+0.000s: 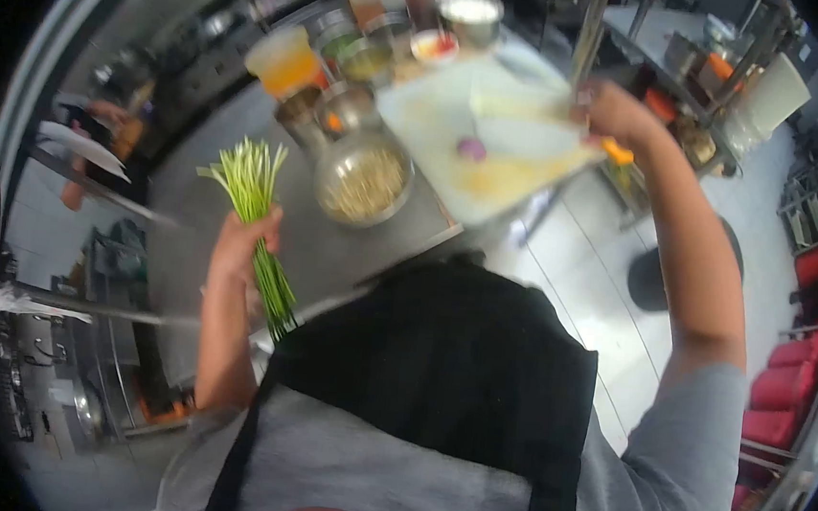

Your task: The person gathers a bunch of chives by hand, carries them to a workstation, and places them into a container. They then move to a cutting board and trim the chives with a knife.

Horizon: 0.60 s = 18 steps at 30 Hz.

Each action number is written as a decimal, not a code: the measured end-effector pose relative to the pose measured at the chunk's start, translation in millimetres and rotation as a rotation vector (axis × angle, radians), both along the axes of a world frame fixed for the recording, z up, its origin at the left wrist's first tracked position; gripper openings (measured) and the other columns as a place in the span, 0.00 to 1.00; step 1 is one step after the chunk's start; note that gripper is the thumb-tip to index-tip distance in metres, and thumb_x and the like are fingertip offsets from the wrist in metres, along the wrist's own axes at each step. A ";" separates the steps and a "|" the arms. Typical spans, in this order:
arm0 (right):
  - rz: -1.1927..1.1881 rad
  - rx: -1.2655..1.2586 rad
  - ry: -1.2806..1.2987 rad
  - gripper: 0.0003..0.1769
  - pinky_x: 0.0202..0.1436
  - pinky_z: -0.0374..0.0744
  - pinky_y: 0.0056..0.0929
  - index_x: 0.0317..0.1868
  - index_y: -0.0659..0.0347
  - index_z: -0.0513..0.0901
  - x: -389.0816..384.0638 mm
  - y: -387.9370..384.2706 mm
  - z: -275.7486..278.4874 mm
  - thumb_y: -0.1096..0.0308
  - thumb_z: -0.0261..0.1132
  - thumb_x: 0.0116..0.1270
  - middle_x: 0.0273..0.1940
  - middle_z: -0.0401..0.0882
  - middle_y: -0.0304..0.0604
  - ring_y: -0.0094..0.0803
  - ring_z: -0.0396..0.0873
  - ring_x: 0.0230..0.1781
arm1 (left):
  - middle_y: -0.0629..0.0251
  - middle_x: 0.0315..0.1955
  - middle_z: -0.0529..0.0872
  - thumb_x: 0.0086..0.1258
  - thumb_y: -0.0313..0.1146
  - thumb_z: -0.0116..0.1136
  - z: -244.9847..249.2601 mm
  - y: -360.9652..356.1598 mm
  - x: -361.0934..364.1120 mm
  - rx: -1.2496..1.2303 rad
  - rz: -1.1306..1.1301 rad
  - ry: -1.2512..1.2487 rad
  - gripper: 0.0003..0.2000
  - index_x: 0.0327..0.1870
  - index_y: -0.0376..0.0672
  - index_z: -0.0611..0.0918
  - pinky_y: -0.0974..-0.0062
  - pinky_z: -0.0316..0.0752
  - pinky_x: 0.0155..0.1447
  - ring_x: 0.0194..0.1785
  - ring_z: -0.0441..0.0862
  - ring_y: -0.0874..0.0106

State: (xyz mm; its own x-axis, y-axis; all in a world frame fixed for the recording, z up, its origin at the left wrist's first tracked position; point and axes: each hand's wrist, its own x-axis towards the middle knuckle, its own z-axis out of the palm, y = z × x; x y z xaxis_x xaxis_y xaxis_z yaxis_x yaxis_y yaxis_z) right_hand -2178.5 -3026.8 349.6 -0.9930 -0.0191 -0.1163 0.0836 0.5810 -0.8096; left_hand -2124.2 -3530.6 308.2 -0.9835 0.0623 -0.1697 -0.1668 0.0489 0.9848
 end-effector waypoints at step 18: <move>-0.363 -0.604 -0.113 0.23 0.27 0.82 0.29 0.45 0.75 0.74 -208.1 1.4 -155.2 0.71 0.71 0.52 0.36 0.77 0.50 0.36 0.79 0.28 | 0.74 0.16 0.75 0.62 0.27 0.63 -68.9 131.4 69.6 -0.252 0.379 -0.109 0.06 0.28 0.38 0.77 0.80 0.67 0.23 0.18 0.70 0.82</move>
State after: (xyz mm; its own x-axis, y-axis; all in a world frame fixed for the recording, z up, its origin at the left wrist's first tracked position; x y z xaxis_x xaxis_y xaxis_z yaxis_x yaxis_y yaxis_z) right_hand -2386.6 -3025.3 194.4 -0.9313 0.2174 -0.2923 0.2892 -0.0469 -0.9561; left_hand -2054.7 -3399.2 239.3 -0.9047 -0.3541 -0.2368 -0.3207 0.2004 0.9257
